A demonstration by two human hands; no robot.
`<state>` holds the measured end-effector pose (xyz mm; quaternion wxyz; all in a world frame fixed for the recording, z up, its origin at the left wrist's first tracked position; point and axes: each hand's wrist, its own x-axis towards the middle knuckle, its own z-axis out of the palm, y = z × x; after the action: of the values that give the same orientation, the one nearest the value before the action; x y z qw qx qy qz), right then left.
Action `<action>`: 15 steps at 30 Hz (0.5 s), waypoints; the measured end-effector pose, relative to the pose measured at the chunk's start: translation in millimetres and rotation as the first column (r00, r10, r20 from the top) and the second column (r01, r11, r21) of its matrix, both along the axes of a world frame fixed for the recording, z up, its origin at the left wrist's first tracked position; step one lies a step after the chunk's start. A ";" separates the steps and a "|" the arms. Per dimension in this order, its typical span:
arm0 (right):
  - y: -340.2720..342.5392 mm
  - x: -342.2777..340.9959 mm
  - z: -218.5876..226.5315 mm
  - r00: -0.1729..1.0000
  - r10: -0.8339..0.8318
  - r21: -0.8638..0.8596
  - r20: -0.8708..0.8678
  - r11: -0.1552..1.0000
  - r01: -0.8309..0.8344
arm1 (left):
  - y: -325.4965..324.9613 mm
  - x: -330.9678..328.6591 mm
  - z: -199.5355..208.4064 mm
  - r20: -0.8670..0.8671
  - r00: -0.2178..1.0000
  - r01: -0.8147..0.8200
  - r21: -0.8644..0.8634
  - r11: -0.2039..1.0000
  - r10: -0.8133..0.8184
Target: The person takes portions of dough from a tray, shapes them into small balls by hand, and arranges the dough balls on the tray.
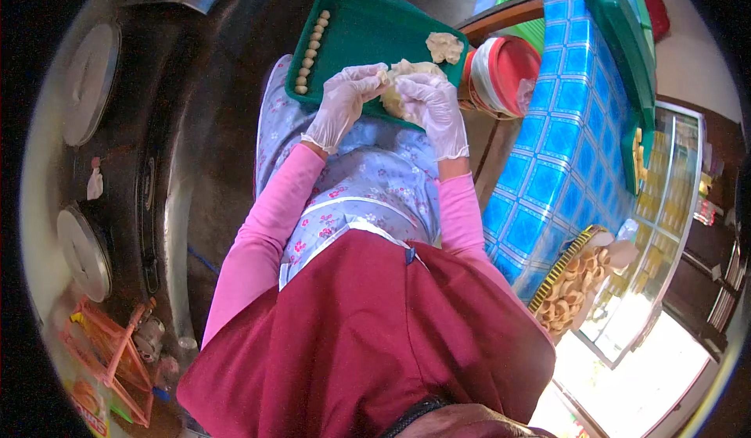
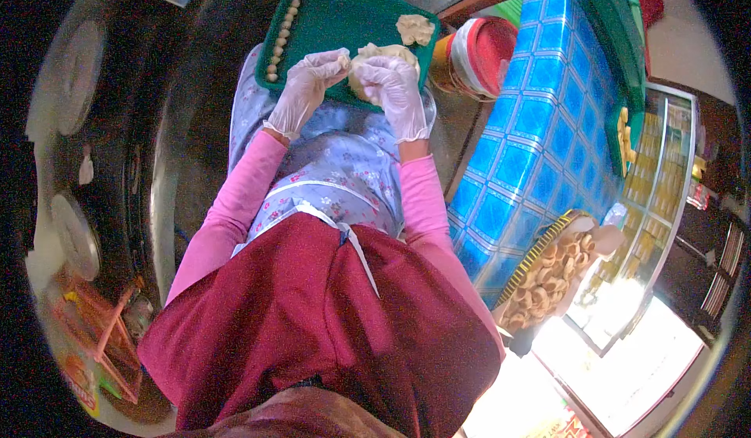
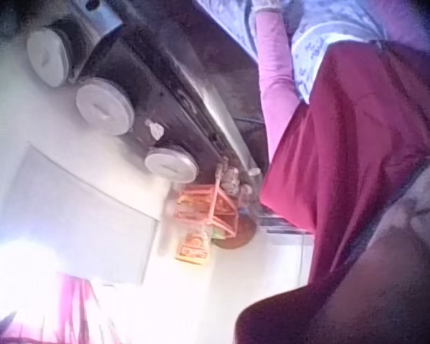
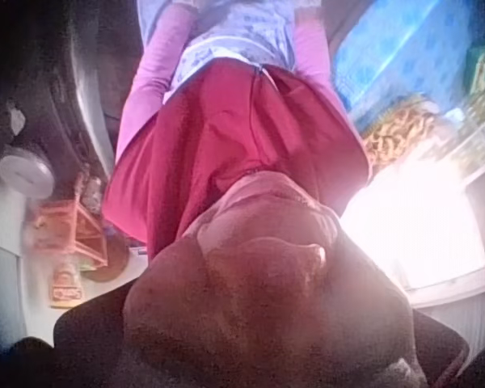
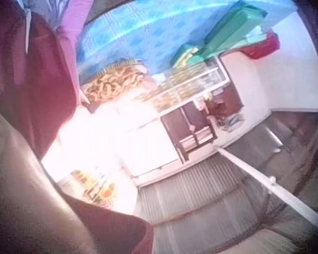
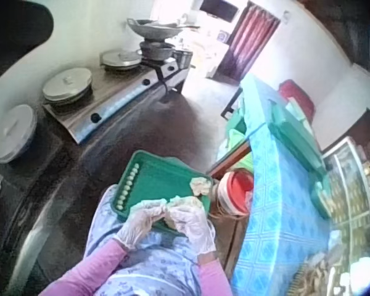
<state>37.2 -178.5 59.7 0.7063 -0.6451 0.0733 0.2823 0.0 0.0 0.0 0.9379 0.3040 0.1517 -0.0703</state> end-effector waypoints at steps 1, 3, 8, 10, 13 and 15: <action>8.1 -1.6 0.2 0.999 -0.022 0.097 0.025 0.995 0.019 | 1.4 -0.7 1.5 -0.022 1.000 0.009 0.085 0.996 -0.007; 16.4 -1.6 0.6 0.998 -0.039 0.199 0.051 0.980 0.028 | 5.8 2.1 4.2 -0.040 0.999 0.011 0.175 0.984 -0.004; 17.0 -0.8 -13.4 0.993 -0.118 0.188 0.006 0.975 0.115 | 11.1 2.8 11.5 -0.038 0.994 0.107 0.297 0.949 -0.100; 14.9 3.7 -25.1 0.994 -0.107 0.210 -0.015 0.972 0.108 | 9.1 2.2 12.1 -0.034 0.993 0.116 0.273 0.955 -0.111; 19.0 0.8 -25.4 0.994 -0.101 0.196 -0.036 0.975 0.106 | 9.5 2.5 12.9 -0.051 0.990 0.139 0.177 0.974 -0.132; 21.6 -2.6 -21.7 0.994 -0.108 0.160 -0.032 0.981 0.112 | 11.2 4.1 8.5 -0.069 0.987 0.153 0.104 0.983 -0.146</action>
<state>34.6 -156.9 38.1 0.7699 -0.5773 0.0942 0.2553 4.1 11.2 8.5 0.9069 0.3629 0.1605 -0.1415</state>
